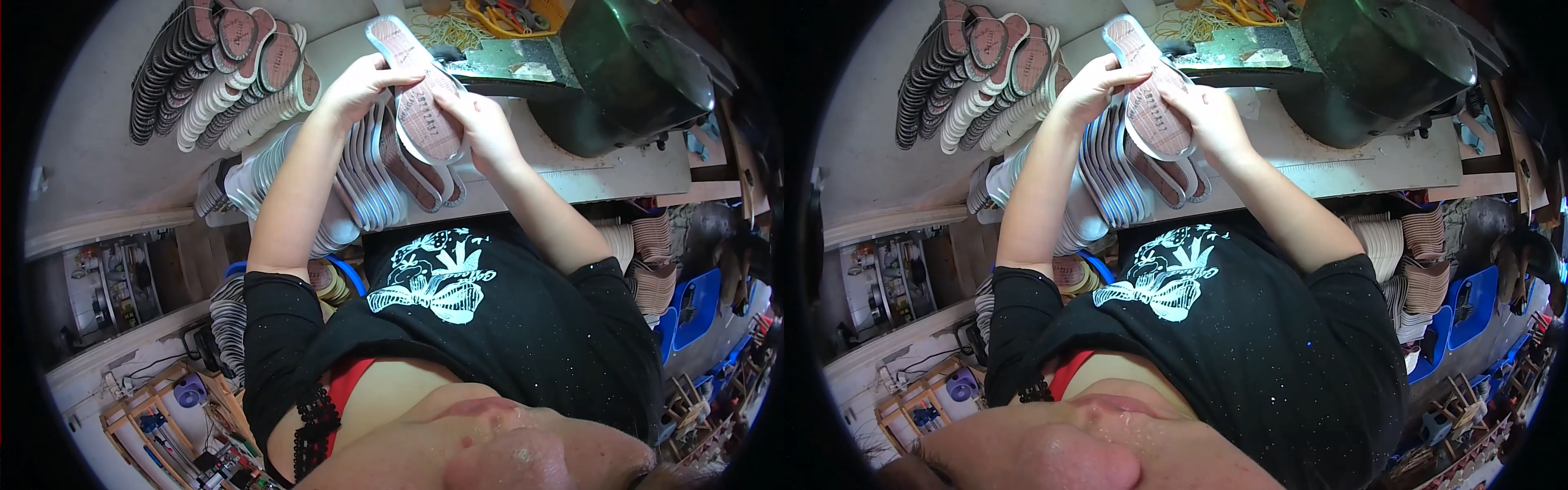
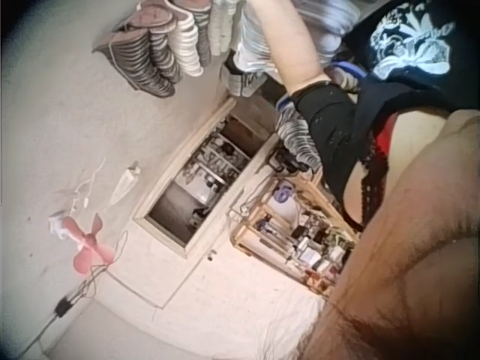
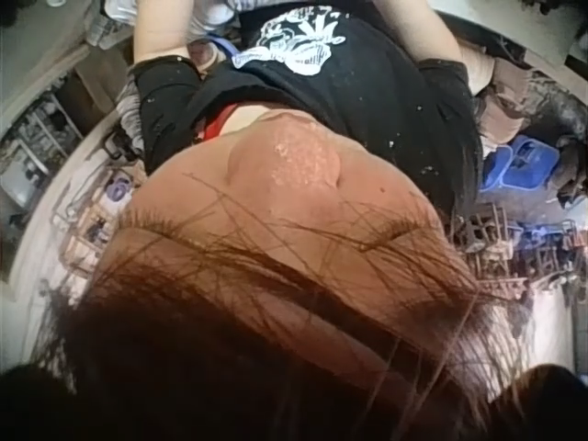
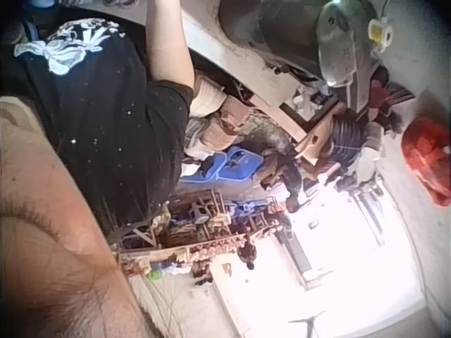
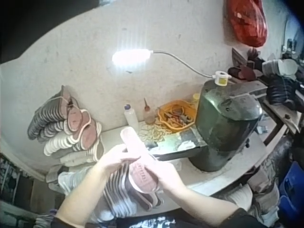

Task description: Inspecting and stacking shoe insoles at a factory workstation.

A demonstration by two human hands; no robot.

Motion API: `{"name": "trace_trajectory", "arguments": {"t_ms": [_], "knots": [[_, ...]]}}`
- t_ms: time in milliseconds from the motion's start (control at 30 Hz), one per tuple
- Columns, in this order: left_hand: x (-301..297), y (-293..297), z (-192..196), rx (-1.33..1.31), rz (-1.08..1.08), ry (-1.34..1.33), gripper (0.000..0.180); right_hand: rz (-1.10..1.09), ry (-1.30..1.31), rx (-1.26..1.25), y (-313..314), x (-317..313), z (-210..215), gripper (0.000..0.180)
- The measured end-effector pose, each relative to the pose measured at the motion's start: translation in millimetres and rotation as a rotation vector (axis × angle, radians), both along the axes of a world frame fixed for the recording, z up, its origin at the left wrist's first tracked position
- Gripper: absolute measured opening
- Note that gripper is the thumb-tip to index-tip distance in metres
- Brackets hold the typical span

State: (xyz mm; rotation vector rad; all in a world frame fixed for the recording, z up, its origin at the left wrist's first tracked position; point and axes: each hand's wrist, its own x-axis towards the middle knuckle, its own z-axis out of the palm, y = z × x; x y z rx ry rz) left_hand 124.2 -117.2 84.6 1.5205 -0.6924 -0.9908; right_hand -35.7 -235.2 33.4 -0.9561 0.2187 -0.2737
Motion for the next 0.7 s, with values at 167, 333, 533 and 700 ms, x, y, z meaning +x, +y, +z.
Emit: {"name": "trace_trajectory", "arguments": {"t_ms": [167,333,533,700], "knots": [[2.5,-0.1,3.9,0.032,0.029,-0.002,0.032,0.193,0.173,0.0,19.4,-35.5,8.1,0.027],[11.4,0.0,11.5,0.145,0.065,0.035,0.032,0.149,0.14,0.049,24.5,-24.7,5.2,0.024],[29.2,-14.2,20.5,0.283,0.216,-0.411,0.088,0.05,0.108,0.157,26.1,-4.9,17.5,0.026],[61.0,-27.6,26.6,0.221,-0.54,-0.495,0.055,0.02,0.087,0.168,24.3,7.5,20.5,0.026]]}}
